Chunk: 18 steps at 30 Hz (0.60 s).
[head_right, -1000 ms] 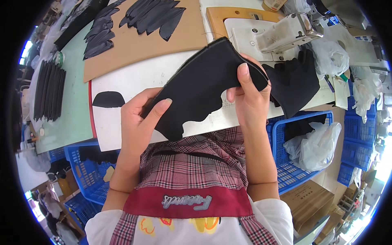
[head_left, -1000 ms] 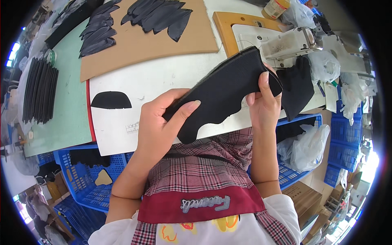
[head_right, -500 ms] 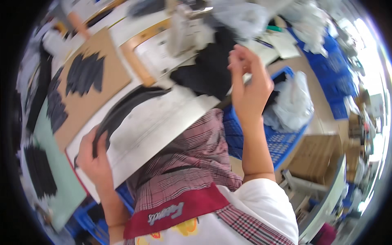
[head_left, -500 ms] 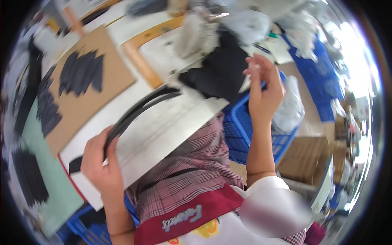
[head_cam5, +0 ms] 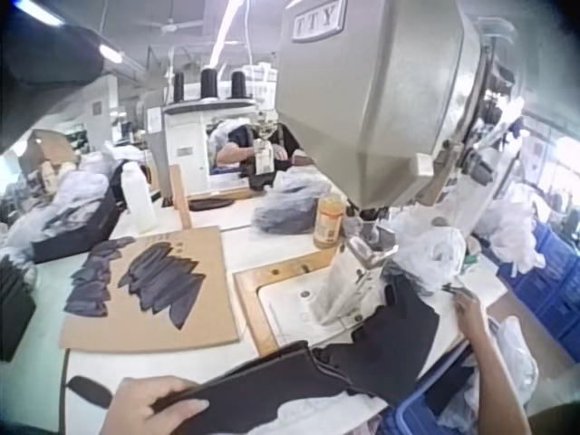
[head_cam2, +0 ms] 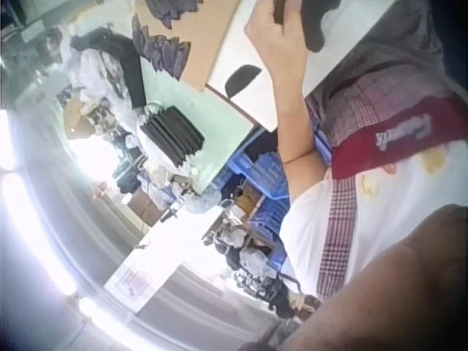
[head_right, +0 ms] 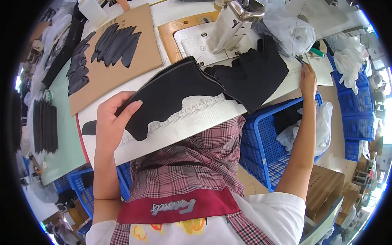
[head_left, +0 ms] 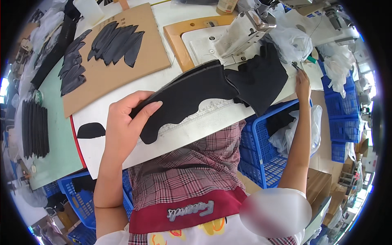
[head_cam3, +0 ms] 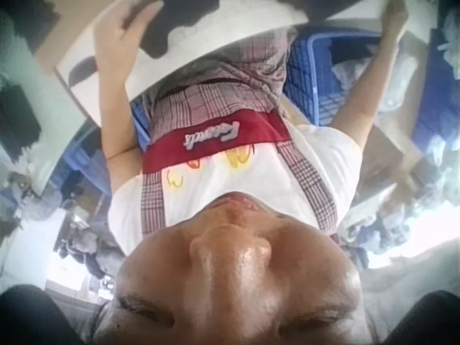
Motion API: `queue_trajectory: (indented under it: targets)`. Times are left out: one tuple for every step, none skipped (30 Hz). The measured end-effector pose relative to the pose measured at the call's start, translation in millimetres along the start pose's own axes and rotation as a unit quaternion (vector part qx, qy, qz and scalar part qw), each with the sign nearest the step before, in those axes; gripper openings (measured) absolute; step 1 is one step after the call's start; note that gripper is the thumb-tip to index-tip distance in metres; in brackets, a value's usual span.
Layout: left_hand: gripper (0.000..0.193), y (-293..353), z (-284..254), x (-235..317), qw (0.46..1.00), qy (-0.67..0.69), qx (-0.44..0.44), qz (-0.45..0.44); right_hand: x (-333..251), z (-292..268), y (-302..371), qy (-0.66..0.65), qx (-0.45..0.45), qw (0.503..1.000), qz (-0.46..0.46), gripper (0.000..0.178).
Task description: The person repeatedly picks up black fabric pieces from a stack, aligns them with a larger black fabric piece on the table, and presses them together. They occasionally use a small purple tool to trim or adjust the edges of the fabric. The process is repetitive, focusing on aligning and securing the smaller pieces onto the larger base.
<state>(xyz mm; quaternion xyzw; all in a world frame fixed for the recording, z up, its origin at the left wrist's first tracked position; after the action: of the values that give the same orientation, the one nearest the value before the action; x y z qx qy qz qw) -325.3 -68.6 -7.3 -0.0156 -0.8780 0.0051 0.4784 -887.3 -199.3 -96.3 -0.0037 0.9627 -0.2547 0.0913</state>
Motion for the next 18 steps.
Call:
queue_trajectory:
  targets:
    - [0.019, 2, -2, -1, 1.0, -0.005, 0.001, -0.005, -5, -1, -5, 0.02, -0.015, 1.0, 0.01, 0.03]
    - [0.019, 2, -2, -1, 1.0, -0.007, -0.001, -0.006, -7, -4, -9, 0.043, -0.027, 0.998, 0.023, 0.029]
    - [0.019, 3, -1, -1, 1.0, -0.01, -0.004, -0.007, -9, -6, -11, 0.045, -0.035, 0.998, 0.035, 0.028]
    - [0.019, 3, -1, -3, 1.0, 0.003, -0.005, -0.007, -11, -7, -13, 0.046, -0.043, 0.997, 0.049, 0.026]
    - [0.019, 3, 0, -6, 1.0, 0.016, -0.006, -0.005, -7, -8, -13, 0.049, -0.05, 0.996, 0.063, 0.025]
    - [0.019, 3, 1, -7, 1.0, 0.03, -0.008, -0.004, -6, -9, -13, 0.065, -0.042, 0.995, 0.059, 0.024]
    - [0.019, 3, 1, -7, 0.999, 0.035, -0.011, -0.005, -6, -9, -11, 0.081, -0.034, 0.995, 0.054, 0.022]
    - [0.019, 4, 1, -7, 0.999, 0.041, -0.012, -0.008, -6, -7, -10, 0.096, -0.028, 0.994, 0.047, 0.021]
    - [0.019, 4, 0, -8, 0.999, 0.049, -0.013, -0.01, 7, -7, -6, 0.114, -0.011, 0.993, 0.034, 0.021]
    - [0.019, 4, 1, -9, 0.998, 0.066, -0.019, -0.008, 21, -11, 0, 0.131, 0.005, 0.991, 0.021, 0.021]
    - [0.019, 4, 1, -11, 0.996, 0.082, -0.021, -0.008, 34, -14, 1, 0.147, 0.02, 0.989, 0.003, 0.021]
    - [0.019, 7, -2, -13, 0.996, 0.092, -0.014, -0.015, 39, -19, 7, 0.162, 0.033, 0.985, 0.043, 0.021]
    - [0.019, 9, -6, -11, 0.997, 0.075, -0.014, -0.012, 39, -28, 20, 0.173, 0.045, 0.981, 0.082, 0.022]
    - [0.018, 8, -7, -6, 0.998, 0.059, -0.017, -0.01, 37, -47, 35, 0.083, 0.144, 0.983, 0.072, 0.02]
    - [0.018, 8, -6, -3, 0.999, 0.043, -0.019, -0.011, 22, -65, 45, 0.019, 0.155, 0.984, 0.083, 0.017]
    - [0.018, 5, -4, -1, 0.999, 0.04, -0.008, 0.017, 9, -88, 52, -0.025, 0.194, 0.974, 0.115, 0.018]
    - [0.019, 7, -5, 1, 1.0, 0.021, -0.009, 0.013, -12, -99, 55, -0.122, 0.199, 0.962, 0.141, 0.023]
    - [0.02, 9, -9, 3, 1.0, 0.004, -0.011, 0.011, -24, -105, 54, -0.184, 0.132, 0.961, 0.155, 0.026]
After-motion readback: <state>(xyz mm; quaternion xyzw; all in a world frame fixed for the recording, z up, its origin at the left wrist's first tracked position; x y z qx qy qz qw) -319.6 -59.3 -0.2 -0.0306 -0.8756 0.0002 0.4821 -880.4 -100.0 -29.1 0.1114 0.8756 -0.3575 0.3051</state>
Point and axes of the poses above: each hand's wrist, its own y-axis away from the middle knuckle, its own z-axis out of the palm, x = y × z, the point moved 4 cm from there along -y, towards the middle knuckle, and after that the axes turned 9 degrees about -y, right-handed, at the moved point
